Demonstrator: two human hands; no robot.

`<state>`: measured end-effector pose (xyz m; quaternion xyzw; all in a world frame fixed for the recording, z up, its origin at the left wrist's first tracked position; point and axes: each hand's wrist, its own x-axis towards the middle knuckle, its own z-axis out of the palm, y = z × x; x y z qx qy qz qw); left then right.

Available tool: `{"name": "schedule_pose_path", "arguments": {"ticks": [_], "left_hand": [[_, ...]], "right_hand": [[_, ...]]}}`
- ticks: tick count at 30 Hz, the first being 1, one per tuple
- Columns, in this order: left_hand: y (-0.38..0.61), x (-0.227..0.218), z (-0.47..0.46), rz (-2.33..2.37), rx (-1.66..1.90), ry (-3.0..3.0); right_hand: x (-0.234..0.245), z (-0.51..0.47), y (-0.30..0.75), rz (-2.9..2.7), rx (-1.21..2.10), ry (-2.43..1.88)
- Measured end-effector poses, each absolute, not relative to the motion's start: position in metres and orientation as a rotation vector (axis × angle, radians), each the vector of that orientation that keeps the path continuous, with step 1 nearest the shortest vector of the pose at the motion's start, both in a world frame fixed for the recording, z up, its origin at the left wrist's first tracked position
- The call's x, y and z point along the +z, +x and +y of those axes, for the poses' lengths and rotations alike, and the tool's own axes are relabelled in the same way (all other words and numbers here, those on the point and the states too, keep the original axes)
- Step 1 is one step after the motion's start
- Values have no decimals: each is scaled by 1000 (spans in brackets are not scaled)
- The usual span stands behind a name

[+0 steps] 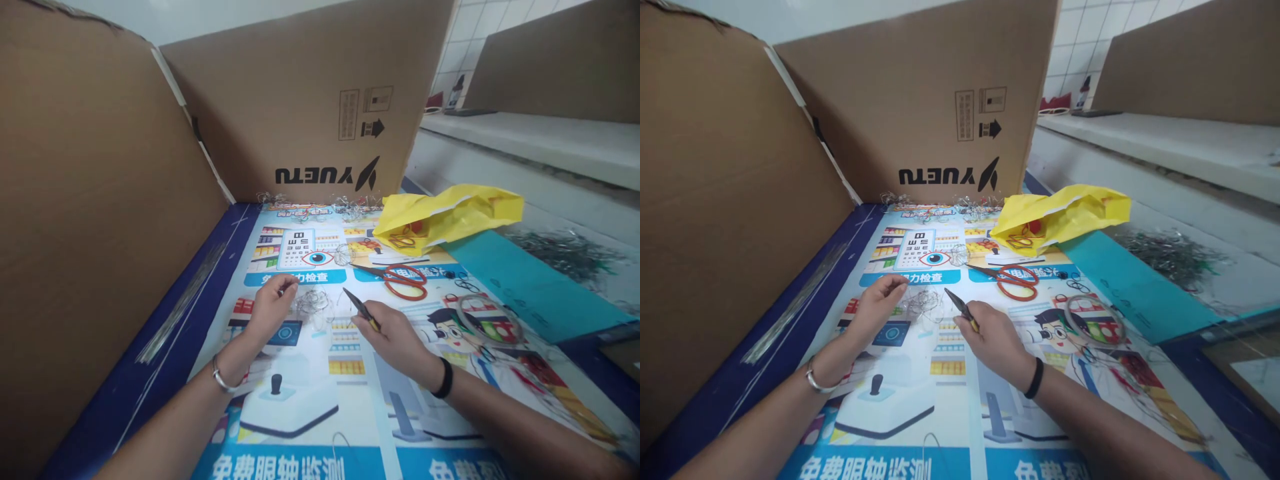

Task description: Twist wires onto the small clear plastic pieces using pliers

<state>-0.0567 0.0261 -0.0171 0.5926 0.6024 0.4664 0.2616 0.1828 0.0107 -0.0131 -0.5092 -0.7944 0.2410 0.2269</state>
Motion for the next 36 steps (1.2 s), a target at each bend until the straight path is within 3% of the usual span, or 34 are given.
{"name": "schedule_pose_path", "arguments": {"ticks": [17,36], "left_hand": [[-48,-14,62,1583,905,1944],[-48,-19,66,1509,871,2017]], "right_hand": [[-13,12,183,-2150,712,-1422],[-16,13,185,-2175,596,-1418]]}}
